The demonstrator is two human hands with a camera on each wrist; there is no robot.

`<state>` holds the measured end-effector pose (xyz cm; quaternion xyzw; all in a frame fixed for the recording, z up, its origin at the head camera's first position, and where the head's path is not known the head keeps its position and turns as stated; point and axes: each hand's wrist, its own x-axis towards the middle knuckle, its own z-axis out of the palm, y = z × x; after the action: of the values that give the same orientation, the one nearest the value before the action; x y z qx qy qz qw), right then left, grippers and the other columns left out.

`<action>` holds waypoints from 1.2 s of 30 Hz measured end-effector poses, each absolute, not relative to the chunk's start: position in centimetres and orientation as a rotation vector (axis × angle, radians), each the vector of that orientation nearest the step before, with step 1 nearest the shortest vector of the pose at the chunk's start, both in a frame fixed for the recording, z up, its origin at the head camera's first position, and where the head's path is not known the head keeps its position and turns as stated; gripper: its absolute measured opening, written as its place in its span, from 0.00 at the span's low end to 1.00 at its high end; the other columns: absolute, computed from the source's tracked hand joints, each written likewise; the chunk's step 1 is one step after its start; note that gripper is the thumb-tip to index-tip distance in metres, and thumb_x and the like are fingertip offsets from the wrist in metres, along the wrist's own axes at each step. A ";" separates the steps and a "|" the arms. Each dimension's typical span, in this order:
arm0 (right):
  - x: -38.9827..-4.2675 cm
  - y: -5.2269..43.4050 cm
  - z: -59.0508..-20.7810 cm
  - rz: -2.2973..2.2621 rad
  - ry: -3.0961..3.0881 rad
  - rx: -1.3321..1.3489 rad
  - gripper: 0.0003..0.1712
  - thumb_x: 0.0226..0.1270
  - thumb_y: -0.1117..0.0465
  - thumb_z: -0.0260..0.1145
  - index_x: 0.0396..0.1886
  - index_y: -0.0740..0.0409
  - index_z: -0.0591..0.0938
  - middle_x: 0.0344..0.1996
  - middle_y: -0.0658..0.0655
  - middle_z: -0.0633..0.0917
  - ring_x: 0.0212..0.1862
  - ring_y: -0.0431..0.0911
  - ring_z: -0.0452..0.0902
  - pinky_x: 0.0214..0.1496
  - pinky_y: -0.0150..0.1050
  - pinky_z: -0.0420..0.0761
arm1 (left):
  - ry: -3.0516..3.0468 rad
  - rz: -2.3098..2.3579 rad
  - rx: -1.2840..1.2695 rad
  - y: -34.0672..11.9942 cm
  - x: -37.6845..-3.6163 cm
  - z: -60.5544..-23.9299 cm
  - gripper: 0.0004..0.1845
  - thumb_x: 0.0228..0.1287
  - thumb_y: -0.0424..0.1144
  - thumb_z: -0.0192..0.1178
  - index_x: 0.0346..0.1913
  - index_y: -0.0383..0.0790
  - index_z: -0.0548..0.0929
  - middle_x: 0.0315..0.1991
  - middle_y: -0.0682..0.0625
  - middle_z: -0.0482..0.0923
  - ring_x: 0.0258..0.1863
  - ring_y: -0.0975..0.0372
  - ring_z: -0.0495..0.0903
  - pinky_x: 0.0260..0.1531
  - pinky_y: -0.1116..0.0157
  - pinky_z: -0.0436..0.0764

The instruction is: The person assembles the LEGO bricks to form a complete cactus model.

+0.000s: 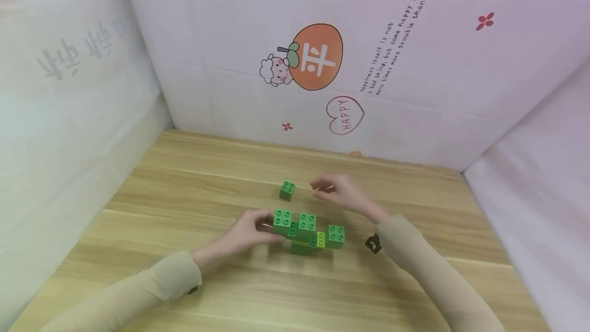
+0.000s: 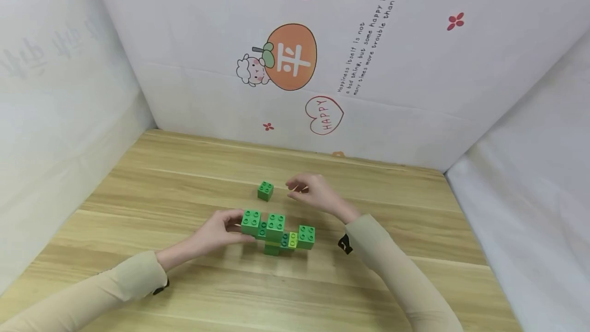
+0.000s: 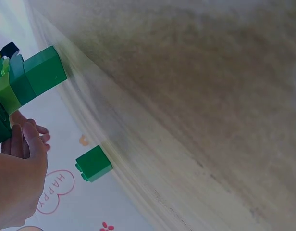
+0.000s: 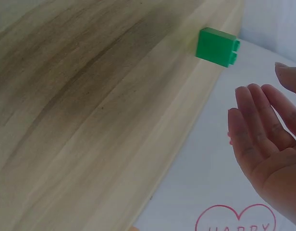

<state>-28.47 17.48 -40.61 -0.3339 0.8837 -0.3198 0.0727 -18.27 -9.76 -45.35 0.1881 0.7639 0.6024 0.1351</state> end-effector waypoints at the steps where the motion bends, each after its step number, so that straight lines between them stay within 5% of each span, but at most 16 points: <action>1: -28.7 17.4 -40.8 -0.948 2.656 -1.005 0.17 0.64 0.65 0.68 0.52 0.65 0.82 0.48 0.64 0.87 0.47 0.51 0.86 0.53 0.42 0.88 | 2.214 1.744 0.547 -9.8 -18.3 -45.4 0.22 0.54 0.35 0.73 0.53 0.35 0.82 0.50 0.39 0.85 0.51 0.52 0.86 0.51 0.72 0.85; 36: -33.1 12.3 -43.1 -0.707 2.593 -0.977 0.27 0.57 0.54 0.76 0.55 0.60 0.81 0.48 0.59 0.88 0.45 0.47 0.86 0.52 0.40 0.87 | 2.168 1.773 0.567 -10.1 -18.5 -45.3 0.22 0.54 0.31 0.72 0.53 0.35 0.82 0.51 0.40 0.85 0.49 0.59 0.86 0.53 0.70 0.85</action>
<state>-33.13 12.27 -43.15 -0.3383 0.8977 -0.2448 0.1407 -18.49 -10.05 -45.31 0.1963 0.7511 0.6142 0.1416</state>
